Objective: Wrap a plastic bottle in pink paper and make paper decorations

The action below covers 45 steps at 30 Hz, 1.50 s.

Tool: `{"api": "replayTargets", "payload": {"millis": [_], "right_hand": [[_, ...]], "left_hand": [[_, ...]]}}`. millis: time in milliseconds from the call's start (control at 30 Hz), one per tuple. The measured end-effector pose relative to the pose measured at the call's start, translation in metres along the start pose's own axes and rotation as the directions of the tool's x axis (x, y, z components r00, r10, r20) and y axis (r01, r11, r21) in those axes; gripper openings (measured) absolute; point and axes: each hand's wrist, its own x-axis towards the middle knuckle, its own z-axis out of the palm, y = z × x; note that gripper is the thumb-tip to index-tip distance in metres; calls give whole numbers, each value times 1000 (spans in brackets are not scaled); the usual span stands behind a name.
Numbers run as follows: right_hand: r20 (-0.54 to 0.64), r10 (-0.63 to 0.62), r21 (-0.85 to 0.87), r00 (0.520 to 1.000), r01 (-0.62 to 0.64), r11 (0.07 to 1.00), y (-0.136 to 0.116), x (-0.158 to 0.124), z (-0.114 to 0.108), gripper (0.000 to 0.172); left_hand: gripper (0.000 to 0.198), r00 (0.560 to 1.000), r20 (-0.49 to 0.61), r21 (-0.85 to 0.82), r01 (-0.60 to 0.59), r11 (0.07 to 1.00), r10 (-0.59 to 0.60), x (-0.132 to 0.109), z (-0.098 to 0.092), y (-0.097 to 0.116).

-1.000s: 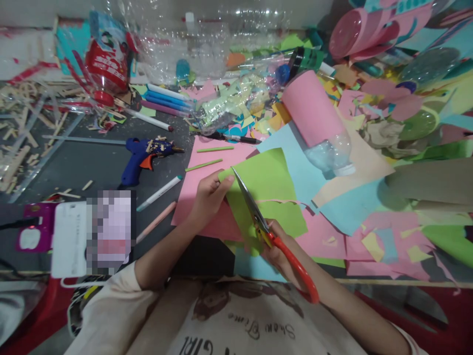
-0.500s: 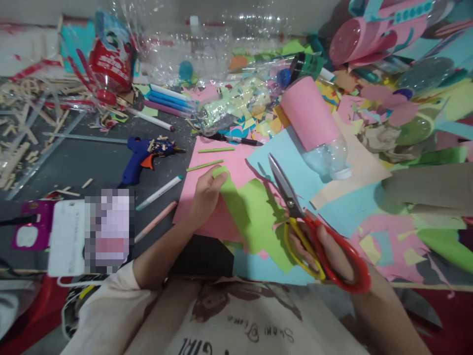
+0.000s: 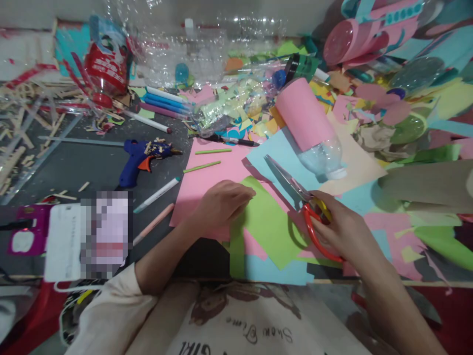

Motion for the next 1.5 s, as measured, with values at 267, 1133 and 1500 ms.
{"api": "replayTargets", "payload": {"millis": [267,1133,1500], "right_hand": [[22,-91,-83,996,93,992,1,1,13,39],[127,-197,-102,972,210,972,23,17,-8,39],[72,-288,-41,955,291,956,20,37,-1,42]], "left_hand": [[43,991,-37,359,133,924,-128,0,5,-4],[34,991,-67,334,133,933,-117,3,5,4],[38,987,-87,278,151,949,-132,-1,9,1]]}}
